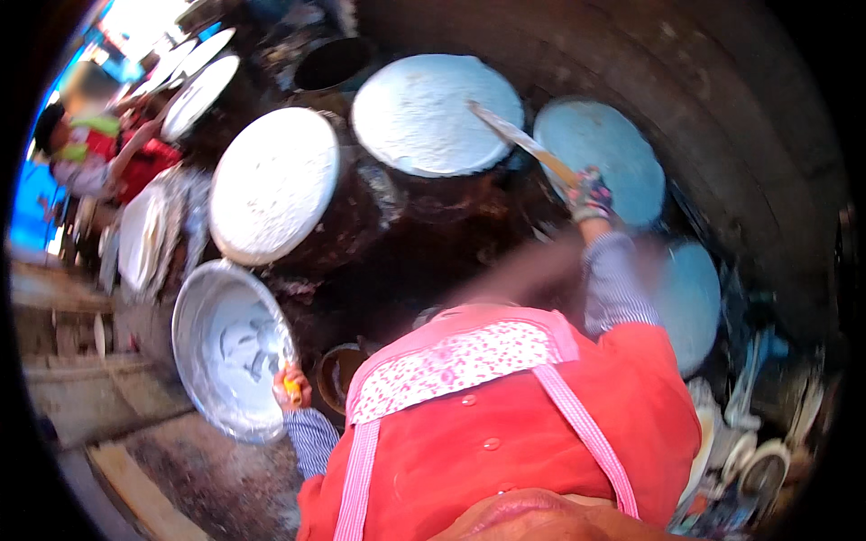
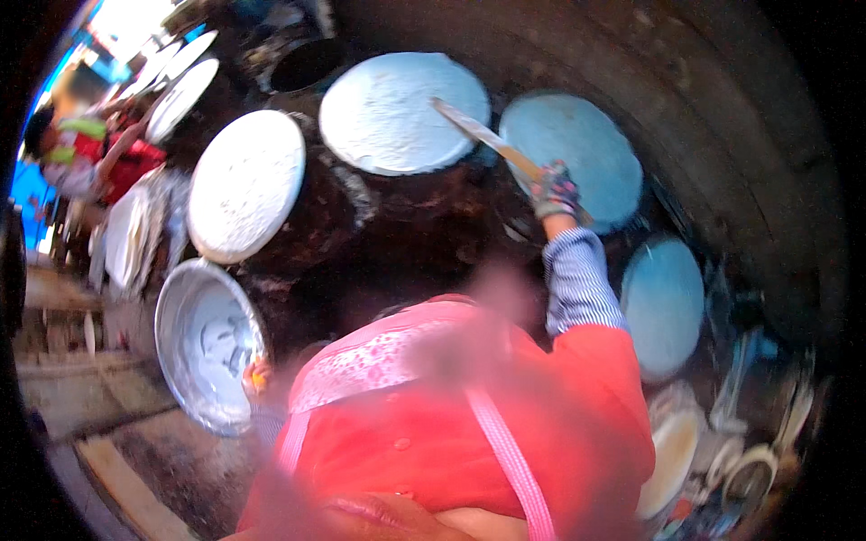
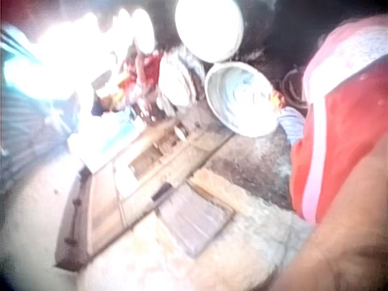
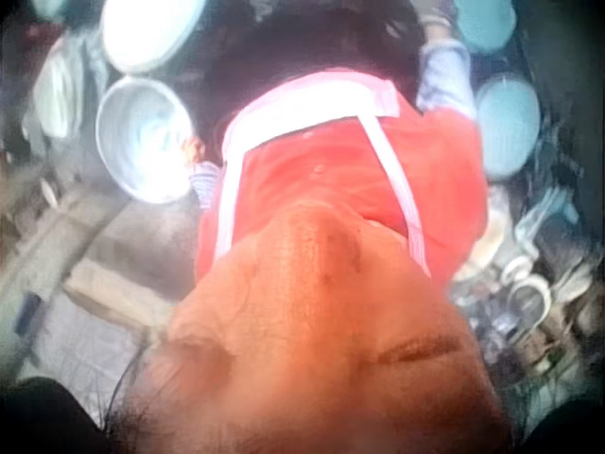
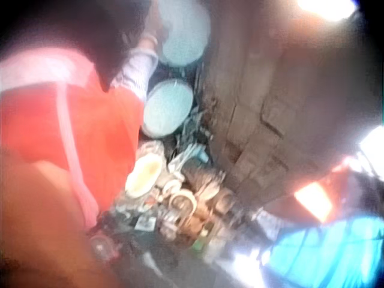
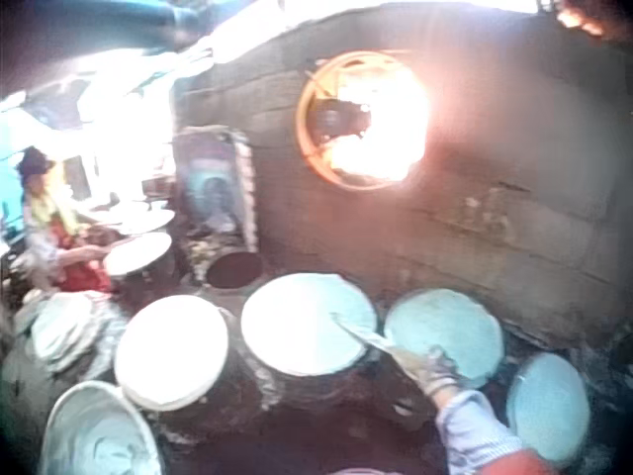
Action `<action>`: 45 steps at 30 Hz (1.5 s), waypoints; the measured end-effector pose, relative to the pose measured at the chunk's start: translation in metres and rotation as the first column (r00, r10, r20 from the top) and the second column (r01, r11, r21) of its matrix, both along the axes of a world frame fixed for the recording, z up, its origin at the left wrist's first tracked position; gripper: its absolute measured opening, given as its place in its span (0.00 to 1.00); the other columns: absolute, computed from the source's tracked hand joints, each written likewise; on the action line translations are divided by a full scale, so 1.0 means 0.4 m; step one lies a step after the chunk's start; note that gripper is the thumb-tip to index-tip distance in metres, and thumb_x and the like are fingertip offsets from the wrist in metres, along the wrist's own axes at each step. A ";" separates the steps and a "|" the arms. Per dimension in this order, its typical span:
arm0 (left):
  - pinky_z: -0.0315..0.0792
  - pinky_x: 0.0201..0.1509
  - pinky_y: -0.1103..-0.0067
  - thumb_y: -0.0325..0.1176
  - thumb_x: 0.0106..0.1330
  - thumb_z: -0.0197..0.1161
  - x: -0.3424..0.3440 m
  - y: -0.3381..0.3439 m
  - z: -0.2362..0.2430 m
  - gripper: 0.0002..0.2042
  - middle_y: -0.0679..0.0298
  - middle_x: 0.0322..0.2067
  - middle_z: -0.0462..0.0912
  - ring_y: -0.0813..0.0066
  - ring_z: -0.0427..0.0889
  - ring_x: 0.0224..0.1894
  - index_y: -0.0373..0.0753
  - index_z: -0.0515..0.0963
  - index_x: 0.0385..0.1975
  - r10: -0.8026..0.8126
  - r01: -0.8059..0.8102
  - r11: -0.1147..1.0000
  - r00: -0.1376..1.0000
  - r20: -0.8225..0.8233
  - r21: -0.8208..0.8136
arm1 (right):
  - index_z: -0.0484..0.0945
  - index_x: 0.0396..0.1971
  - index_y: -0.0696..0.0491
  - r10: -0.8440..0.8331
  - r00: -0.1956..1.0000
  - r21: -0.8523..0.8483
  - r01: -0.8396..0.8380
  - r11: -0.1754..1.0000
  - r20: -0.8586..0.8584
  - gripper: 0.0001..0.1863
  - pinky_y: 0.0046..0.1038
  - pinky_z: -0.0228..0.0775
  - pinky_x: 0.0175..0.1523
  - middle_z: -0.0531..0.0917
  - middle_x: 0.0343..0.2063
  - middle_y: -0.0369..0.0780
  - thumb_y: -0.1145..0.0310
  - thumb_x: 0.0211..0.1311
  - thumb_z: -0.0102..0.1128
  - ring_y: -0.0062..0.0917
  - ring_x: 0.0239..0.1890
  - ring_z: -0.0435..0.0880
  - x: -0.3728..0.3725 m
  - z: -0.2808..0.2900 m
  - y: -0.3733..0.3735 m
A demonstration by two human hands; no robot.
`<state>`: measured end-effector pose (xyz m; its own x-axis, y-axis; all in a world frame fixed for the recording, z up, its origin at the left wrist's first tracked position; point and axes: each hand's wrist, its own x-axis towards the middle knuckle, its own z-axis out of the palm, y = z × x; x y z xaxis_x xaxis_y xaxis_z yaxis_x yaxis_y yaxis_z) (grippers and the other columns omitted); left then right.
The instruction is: The person scoops white batter from a metal bowl and spreads it onto multiple hot, round griddles using a wooden stick. They flip the cooking crepes and stack the finished ones on a nearby surface. The process is repeated continuously across several griddles.
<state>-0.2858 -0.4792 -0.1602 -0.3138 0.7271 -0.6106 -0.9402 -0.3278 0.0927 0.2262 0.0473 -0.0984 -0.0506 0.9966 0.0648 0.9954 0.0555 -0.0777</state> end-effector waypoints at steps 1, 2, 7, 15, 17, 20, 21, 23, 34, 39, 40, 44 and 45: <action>0.67 0.20 0.85 0.28 0.55 0.50 0.015 0.000 0.005 0.08 0.66 0.22 0.67 0.82 0.68 0.19 0.35 0.66 0.35 0.025 -0.027 0.999 0.998 0.050 0.037 | 0.73 0.38 0.48 0.088 0.981 0.015 -0.092 0.996 0.172 0.21 0.27 0.70 0.42 0.76 0.39 0.37 0.55 0.42 0.59 0.30 0.41 0.75 -0.004 0.030 -0.005; 0.68 0.20 0.84 0.29 0.55 0.50 0.028 0.015 0.019 0.09 0.66 0.20 0.67 0.81 0.69 0.18 0.34 0.66 0.35 0.052 -0.052 0.999 0.998 0.036 -0.008 | 0.74 0.36 0.47 0.076 0.983 -0.002 -0.077 0.997 0.167 0.20 0.27 0.70 0.42 0.76 0.39 0.37 0.54 0.40 0.60 0.30 0.41 0.75 -0.004 0.056 -0.016; 0.69 0.20 0.84 0.29 0.57 0.50 0.030 0.028 0.000 0.07 0.66 0.20 0.68 0.81 0.70 0.19 0.33 0.64 0.31 0.046 -0.046 0.999 0.999 0.026 -0.002 | 0.74 0.35 0.48 0.027 0.982 0.201 -0.065 0.977 0.189 0.18 0.32 0.69 0.43 0.75 0.39 0.40 0.54 0.45 0.56 0.33 0.43 0.74 0.035 0.101 0.004; 0.70 0.21 0.83 0.30 0.57 0.49 0.022 0.030 0.012 0.06 0.65 0.22 0.68 0.81 0.71 0.20 0.35 0.64 0.30 0.016 -0.015 1.000 0.999 -0.046 0.016 | 0.73 0.36 0.50 -0.109 0.991 0.058 0.105 0.993 0.075 0.17 0.35 0.67 0.44 0.76 0.38 0.45 0.58 0.46 0.53 0.38 0.42 0.75 0.071 0.331 0.078; 0.71 0.21 0.84 0.30 0.58 0.49 0.021 0.007 -0.017 0.06 0.65 0.21 0.68 0.82 0.71 0.19 0.35 0.63 0.30 0.005 -0.004 1.000 1.000 -0.029 0.029 | 0.73 0.38 0.51 -0.140 0.990 -0.056 0.140 0.989 0.006 0.18 0.35 0.66 0.47 0.76 0.40 0.46 0.60 0.47 0.52 0.39 0.45 0.74 0.060 0.387 0.106; 0.71 0.20 0.85 0.30 0.58 0.49 0.020 0.022 -0.002 0.08 0.65 0.21 0.68 0.82 0.71 0.20 0.34 0.63 0.32 -0.002 0.003 1.000 1.000 0.020 -0.017 | 0.74 0.38 0.52 -0.082 0.986 0.025 0.079 0.997 0.144 0.17 0.34 0.67 0.46 0.76 0.40 0.45 0.61 0.49 0.51 0.38 0.43 0.75 0.098 0.394 0.128; 0.71 0.20 0.85 0.30 0.58 0.49 0.021 0.024 0.003 0.09 0.64 0.22 0.68 0.82 0.72 0.20 0.33 0.62 0.34 -0.007 0.005 0.999 0.998 -0.056 -0.036 | 0.74 0.39 0.51 -0.080 0.983 0.013 0.079 0.997 0.168 0.17 0.34 0.67 0.46 0.76 0.40 0.45 0.60 0.49 0.51 0.38 0.43 0.75 0.095 0.395 0.121; 0.71 0.20 0.86 0.29 0.58 0.49 -0.024 -0.019 -0.047 0.09 0.63 0.22 0.69 0.81 0.72 0.20 0.33 0.62 0.34 -0.081 0.079 0.996 0.995 -0.056 -0.033 | 0.74 0.39 0.51 -0.058 0.975 -0.015 0.063 0.998 0.214 0.17 0.34 0.67 0.46 0.76 0.40 0.44 0.60 0.49 0.52 0.38 0.43 0.75 0.081 0.397 0.113; 0.70 0.20 0.86 0.30 0.58 0.49 -0.010 -0.005 -0.027 0.09 0.64 0.21 0.68 0.82 0.70 0.18 0.31 0.63 0.34 -0.092 0.088 0.993 0.995 -0.048 -0.075 | 0.75 0.36 0.49 -0.110 0.989 0.224 0.086 0.971 0.096 0.16 0.33 0.69 0.42 0.77 0.36 0.43 0.60 0.45 0.57 0.36 0.38 0.77 0.142 0.520 0.005; 0.70 0.21 0.86 0.31 0.59 0.49 0.112 0.112 0.158 0.09 0.64 0.19 0.68 0.82 0.70 0.18 0.33 0.64 0.34 -0.098 0.084 0.987 0.990 -0.097 -0.140 | 0.74 0.35 0.50 -0.122 0.992 0.278 0.121 0.953 -0.017 0.16 0.32 0.69 0.39 0.78 0.31 0.42 0.59 0.45 0.58 0.35 0.36 0.77 0.140 0.581 -0.209; 0.70 0.21 0.86 0.31 0.59 0.49 0.127 0.111 0.171 0.09 0.64 0.19 0.68 0.82 0.70 0.18 0.33 0.64 0.34 -0.115 0.100 0.984 0.989 -0.098 -0.150 | 0.74 0.34 0.51 -0.165 0.973 0.213 0.197 0.957 -0.160 0.16 0.31 0.69 0.38 0.78 0.29 0.42 0.59 0.45 0.58 0.34 0.35 0.77 0.163 0.593 -0.245; 0.70 0.20 0.86 0.32 0.59 0.48 0.167 0.182 0.166 0.09 0.64 0.19 0.68 0.81 0.70 0.18 0.33 0.65 0.34 -0.245 0.216 0.957 0.959 -0.140 -0.196 | 0.75 0.29 0.54 -0.333 0.872 0.184 0.416 0.891 -0.358 0.18 0.33 0.68 0.36 0.79 0.27 0.46 0.54 0.43 0.58 0.37 0.31 0.78 0.341 0.630 -0.373; 0.70 0.20 0.86 0.32 0.59 0.48 0.185 0.211 0.158 0.09 0.64 0.19 0.68 0.81 0.70 0.18 0.33 0.65 0.34 -0.298 0.265 0.942 0.943 -0.150 -0.207 | 0.75 0.29 0.55 -0.381 0.842 0.208 0.480 0.852 -0.382 0.20 0.34 0.68 0.36 0.78 0.27 0.47 0.53 0.42 0.59 0.37 0.32 0.78 0.401 0.624 -0.405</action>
